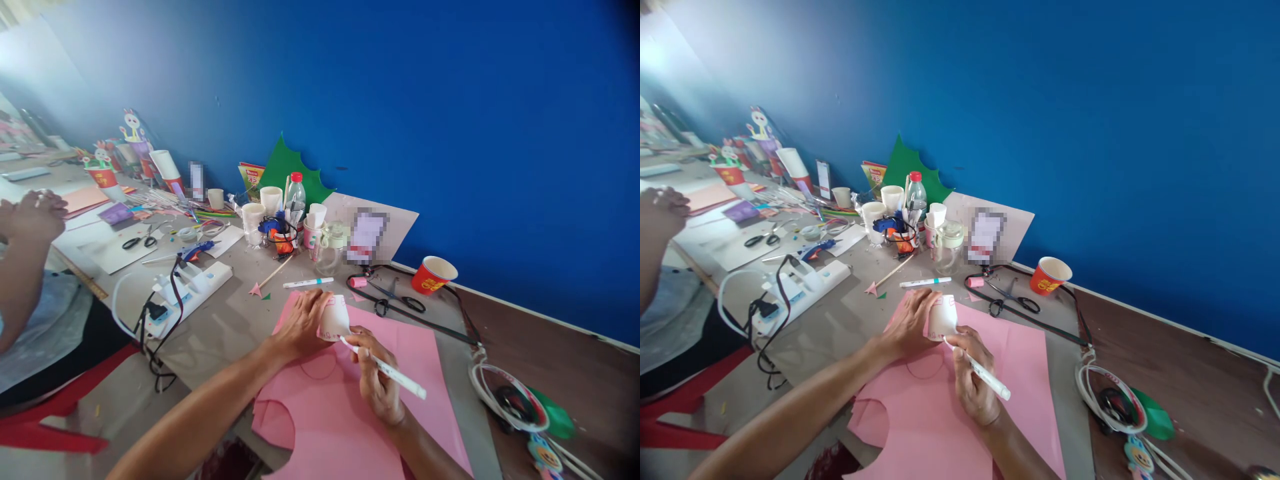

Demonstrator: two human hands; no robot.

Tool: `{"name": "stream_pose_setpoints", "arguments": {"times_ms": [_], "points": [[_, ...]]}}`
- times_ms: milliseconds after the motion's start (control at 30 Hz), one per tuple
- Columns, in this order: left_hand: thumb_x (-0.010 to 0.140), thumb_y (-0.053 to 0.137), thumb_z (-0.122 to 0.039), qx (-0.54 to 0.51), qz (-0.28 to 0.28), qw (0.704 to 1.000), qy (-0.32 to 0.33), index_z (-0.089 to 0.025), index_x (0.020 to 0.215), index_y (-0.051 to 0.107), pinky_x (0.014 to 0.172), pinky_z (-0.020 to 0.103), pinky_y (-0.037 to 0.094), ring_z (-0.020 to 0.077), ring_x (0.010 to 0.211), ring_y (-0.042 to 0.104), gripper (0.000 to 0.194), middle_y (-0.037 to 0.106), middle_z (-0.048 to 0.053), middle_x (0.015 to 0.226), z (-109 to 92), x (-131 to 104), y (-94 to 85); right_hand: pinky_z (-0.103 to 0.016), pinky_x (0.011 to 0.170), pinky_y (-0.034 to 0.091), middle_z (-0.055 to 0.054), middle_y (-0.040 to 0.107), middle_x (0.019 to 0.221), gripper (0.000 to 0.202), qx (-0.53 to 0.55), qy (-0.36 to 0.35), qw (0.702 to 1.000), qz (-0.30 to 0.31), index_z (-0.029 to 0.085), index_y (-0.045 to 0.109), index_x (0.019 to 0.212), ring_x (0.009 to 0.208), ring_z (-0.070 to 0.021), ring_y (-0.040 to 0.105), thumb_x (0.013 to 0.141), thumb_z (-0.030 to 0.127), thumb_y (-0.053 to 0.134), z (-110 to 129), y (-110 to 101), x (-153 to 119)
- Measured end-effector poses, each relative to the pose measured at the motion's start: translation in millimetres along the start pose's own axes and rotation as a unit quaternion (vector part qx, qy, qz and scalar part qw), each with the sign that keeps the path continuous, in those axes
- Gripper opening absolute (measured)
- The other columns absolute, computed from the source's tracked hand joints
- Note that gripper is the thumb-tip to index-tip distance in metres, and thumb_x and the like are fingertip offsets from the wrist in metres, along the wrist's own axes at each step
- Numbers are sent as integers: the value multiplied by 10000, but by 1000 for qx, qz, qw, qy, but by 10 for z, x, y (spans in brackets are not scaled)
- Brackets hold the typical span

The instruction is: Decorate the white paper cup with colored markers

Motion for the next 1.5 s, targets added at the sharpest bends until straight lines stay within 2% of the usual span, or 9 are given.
{"name": "stream_pose_setpoints", "arguments": {"times_ms": [67,367,467,633,900,1000,1167,1333,1500], "points": [[784,671,-383,2,4,1000,-6,-171,1392,309,998,509,464,335,1199,535,739,530,193,1251,1,0,-1,-422,810,549,-37,658,813,260,10,-2,1000,-2,281,666,988,808,-213,631,994,304,407,0,1,8],[785,667,-390,6,-2,1000,-5,-177,1395,315,995,507,461,333,1202,531,735,534,188,1247,-8,4,-10,-354,615,551,-42,645,784,281,2,14,1000,0,246,669,945,680,-191,605,996,294,397,-2,-1,9],[782,670,-385,3,-2,1000,-2,-180,1390,313,999,510,457,334,1197,532,735,537,185,1240,-3,6,-2,-352,585,549,-54,657,827,286,-4,18,1000,4,252,666,958,686,-196,607,1000,296,386,-20,0,-7],[780,671,-389,1,0,1000,-8,-180,1396,298,998,506,454,338,1207,531,749,523,198,1264,8,-6,15,-389,692,569,-32,657,794,283,-8,6,1000,7,281,665,981,719,-198,626,1003,288,383,-18,-5,1],[783,672,-389,-2,3,1000,-9,-184,1409,289,1003,517,451,341,1209,532,762,522,200,1267,4,-8,3,-348,543,552,-63,685,888,275,1,22,1000,10,298,674,980,770,-226,638,997,311,399,-8,-3,11],[780,676,-394,-2,5,1000,-10,-188,1413,282,1004,521,452,340,1208,532,775,518,198,1272,4,-7,-4,-367,585,571,-68,688,892,268,-2,20,1000,11,284,668,971,805,-236,642,997,323,405,-3,-1,15],[780,671,-377,5,4,1000,-13,-191,1410,284,1000,520,452,338,1186,544,762,521,193,1266,5,-4,1,-435,759,569,-44,680,822,262,-3,5,1000,11,295,660,975,808,-230,643,1001,313,399,-1,-10,10],[769,687,-363,15,-18,1000,11,-167,1395,283,966,510,473,344,1160,552,771,534,200,1231,-7,4,-4,-364,618,554,-56,687,882,267,-1,20,1000,7,300,666,986,793,-220,637,1002,307,400,-29,-19,-4],[747,710,-395,6,-6,1000,-5,-181,1399,293,981,514,461,345,1172,547,802,534,192,1248,8,-3,16,-328,557,537,-53,681,838,266,13,18,1000,-10,272,673,951,749,-207,631,1000,310,414,-11,-22,18]]}}
Point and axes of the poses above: each hand's wrist, its own x-axis towards the middle knuckle, its own y-axis out of the palm, z = x × y, the point moved 2 cm from there along x, towards the middle knuckle
